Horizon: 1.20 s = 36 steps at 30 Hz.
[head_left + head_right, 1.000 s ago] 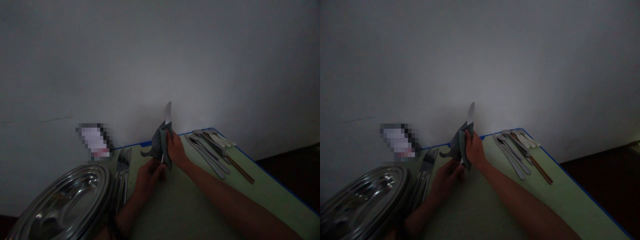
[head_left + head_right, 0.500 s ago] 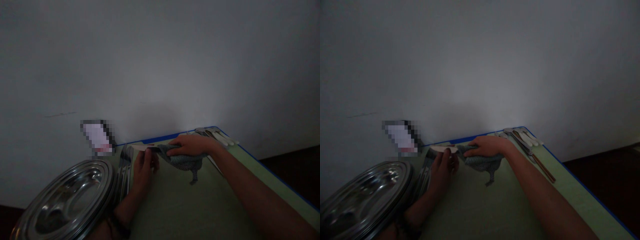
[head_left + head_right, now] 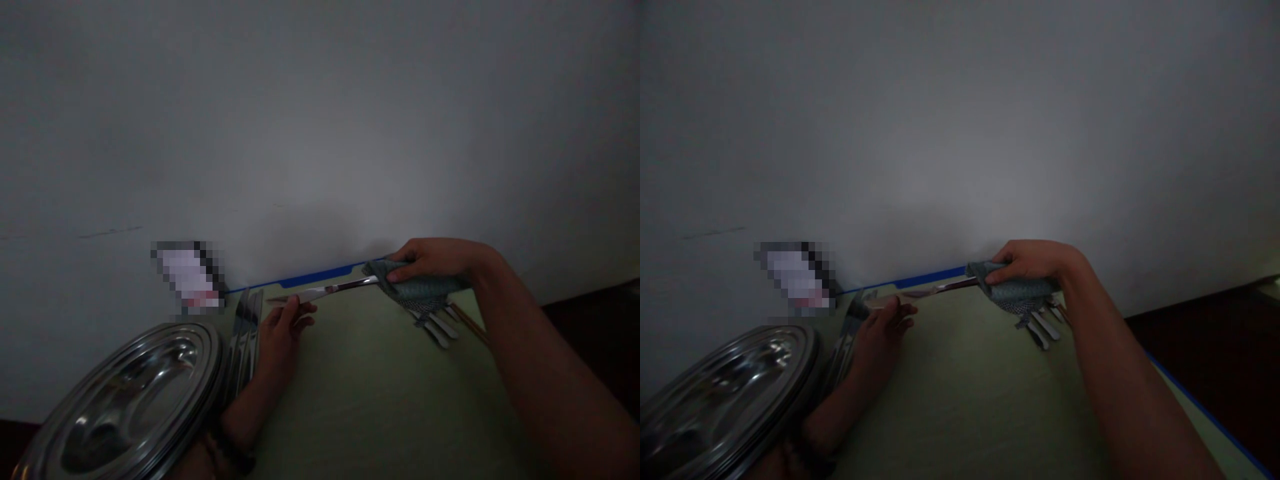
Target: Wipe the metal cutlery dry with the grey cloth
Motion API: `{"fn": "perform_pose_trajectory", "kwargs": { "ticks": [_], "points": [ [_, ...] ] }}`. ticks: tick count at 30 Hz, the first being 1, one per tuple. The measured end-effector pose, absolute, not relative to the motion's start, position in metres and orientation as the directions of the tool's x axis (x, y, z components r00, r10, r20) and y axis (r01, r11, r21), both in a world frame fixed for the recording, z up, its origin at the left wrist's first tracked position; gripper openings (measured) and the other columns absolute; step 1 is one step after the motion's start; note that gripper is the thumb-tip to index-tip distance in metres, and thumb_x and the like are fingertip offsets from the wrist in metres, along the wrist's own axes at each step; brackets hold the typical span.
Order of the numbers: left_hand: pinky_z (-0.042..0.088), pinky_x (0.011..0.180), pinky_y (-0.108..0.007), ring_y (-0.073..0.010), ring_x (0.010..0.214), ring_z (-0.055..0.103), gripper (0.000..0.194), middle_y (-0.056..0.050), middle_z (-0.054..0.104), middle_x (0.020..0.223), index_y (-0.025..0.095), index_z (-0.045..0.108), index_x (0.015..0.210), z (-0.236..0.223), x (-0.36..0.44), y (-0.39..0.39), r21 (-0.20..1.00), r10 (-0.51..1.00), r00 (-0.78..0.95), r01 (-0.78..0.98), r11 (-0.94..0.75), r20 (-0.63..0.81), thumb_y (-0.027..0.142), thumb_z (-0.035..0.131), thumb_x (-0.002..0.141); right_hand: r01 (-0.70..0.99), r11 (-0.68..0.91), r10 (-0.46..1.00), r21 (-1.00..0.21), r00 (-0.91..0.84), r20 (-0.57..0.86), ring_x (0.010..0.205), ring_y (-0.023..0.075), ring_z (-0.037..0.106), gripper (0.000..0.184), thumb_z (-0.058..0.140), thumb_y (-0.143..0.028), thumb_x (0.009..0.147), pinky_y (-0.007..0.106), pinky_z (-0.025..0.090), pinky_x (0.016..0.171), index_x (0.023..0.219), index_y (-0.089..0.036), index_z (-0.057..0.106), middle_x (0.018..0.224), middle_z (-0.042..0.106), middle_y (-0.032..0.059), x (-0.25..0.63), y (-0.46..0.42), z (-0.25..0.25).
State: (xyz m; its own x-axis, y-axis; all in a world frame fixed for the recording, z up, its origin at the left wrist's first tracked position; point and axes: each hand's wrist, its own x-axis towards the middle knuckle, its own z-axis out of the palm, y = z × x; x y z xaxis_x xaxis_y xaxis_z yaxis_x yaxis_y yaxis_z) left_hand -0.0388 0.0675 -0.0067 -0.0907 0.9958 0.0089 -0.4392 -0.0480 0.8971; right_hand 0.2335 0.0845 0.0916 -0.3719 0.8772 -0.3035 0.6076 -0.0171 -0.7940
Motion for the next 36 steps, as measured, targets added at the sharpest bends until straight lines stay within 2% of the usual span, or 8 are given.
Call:
{"fn": "perform_pose_trajectory", "kwargs": {
  "ticks": [4,7,11,13,16,22,28,36],
  "points": [
    [0.046,0.048,-0.021,-0.0148,0.061,0.062,0.021,-0.004,0.064,0.063,0.011,0.062,0.068,-0.003,-0.034,0.061,0.943,1.000,0.002,-0.332,-0.027,0.030,0.031,0.068,0.066,0.701,0.186,0.823,-0.689,-0.494,-0.281,0.044,0.0083,0.048,0.036,0.059,-0.049,0.068,0.021,0.032,0.043,0.077,-0.015,0.068,0.060,0.062,0.0010,0.213,0.087,0.095],
    [0.042,0.041,-0.022,-0.0135,0.049,0.057,0.021,-0.001,0.060,0.053,0.012,0.059,0.060,-0.001,-0.031,0.056,0.957,0.997,0.064,-0.287,-0.031,0.051,0.031,0.062,0.068,0.688,0.387,0.749,-0.614,-0.623,-0.226,0.057,0.0098,0.053,0.037,0.053,-0.049,0.073,0.020,0.035,0.050,0.083,-0.015,0.066,0.071,0.065,0.0015,0.190,0.088,0.094],
    [0.034,0.035,-0.021,-0.0102,0.035,0.047,0.027,0.004,0.047,0.038,0.016,0.050,0.047,-0.001,-0.032,0.054,0.956,0.994,0.057,-0.284,-0.068,0.088,0.030,0.055,0.070,0.675,0.498,0.701,-0.544,-0.682,-0.206,0.068,0.0132,0.056,0.043,0.047,-0.052,0.076,0.021,0.037,0.055,0.087,-0.015,0.064,0.080,0.066,0.0032,0.175,0.088,0.091],
    [0.030,0.034,-0.020,-0.0085,0.032,0.042,0.032,0.005,0.041,0.034,0.017,0.046,0.042,-0.001,-0.034,0.056,0.958,0.997,0.002,-0.279,-0.071,0.075,0.028,0.052,0.072,0.685,0.462,0.700,-0.564,-0.672,-0.243,0.069,0.0138,0.057,0.045,0.047,-0.054,0.076,0.021,0.038,0.056,0.088,-0.015,0.064,0.081,0.066,0.0035,0.181,0.088,0.091],
    [0.029,0.035,-0.020,-0.0077,0.032,0.040,0.035,0.005,0.039,0.033,0.018,0.045,0.041,-0.004,-0.037,0.061,0.943,0.997,-0.070,-0.329,-0.053,0.032,0.029,0.049,0.073,0.703,0.275,0.732,-0.656,-0.595,-0.330,0.059,0.0118,0.056,0.046,0.047,-0.054,0.075,0.022,0.041,0.053,0.093,-0.015,0.064,0.077,0.067,0.0030,0.206,0.088,0.092],
    [0.029,0.035,-0.021,-0.0078,0.033,0.041,0.029,0.006,0.042,0.037,0.018,0.044,0.044,-0.007,-0.043,0.068,0.895,0.996,-0.081,-0.445,0.002,-0.042,0.031,0.052,0.069,0.603,0.071,0.817,-0.794,-0.492,-0.300,0.055,0.0111,0.056,0.043,0.054,-0.050,0.073,0.024,0.045,0.056,0.095,-0.014,0.064,0.073,0.066,0.0030,0.239,0.087,0.088],
    [0.029,0.035,-0.021,-0.0079,0.033,0.043,0.030,0.006,0.042,0.037,0.017,0.044,0.044,-0.003,-0.041,0.064,0.883,0.995,-0.096,-0.470,-0.020,-0.028,0.029,0.053,0.070,0.595,0.019,0.754,-0.803,-0.536,-0.379,0.053,0.0108,0.057,0.041,0.058,-0.047,0.070,0.023,0.046,0.054,0.093,-0.014,0.064,0.070,0.066,0.0028,0.227,0.087,0.090],
    [0.031,0.034,-0.022,-0.0101,0.034,0.046,0.028,0.005,0.042,0.038,0.019,0.044,0.048,-0.002,-0.039,0.068,0.890,0.985,-0.170,-0.452,-0.053,-0.028,0.029,0.051,0.073,0.643,0.129,0.726,-0.755,-0.580,-0.369,0.055,0.0104,0.058,0.043,0.056,-0.045,0.072,0.021,0.045,0.052,0.101,-0.014,0.062,0.078,0.067,0.0041,0.220,0.088,0.091]
  ]
}}
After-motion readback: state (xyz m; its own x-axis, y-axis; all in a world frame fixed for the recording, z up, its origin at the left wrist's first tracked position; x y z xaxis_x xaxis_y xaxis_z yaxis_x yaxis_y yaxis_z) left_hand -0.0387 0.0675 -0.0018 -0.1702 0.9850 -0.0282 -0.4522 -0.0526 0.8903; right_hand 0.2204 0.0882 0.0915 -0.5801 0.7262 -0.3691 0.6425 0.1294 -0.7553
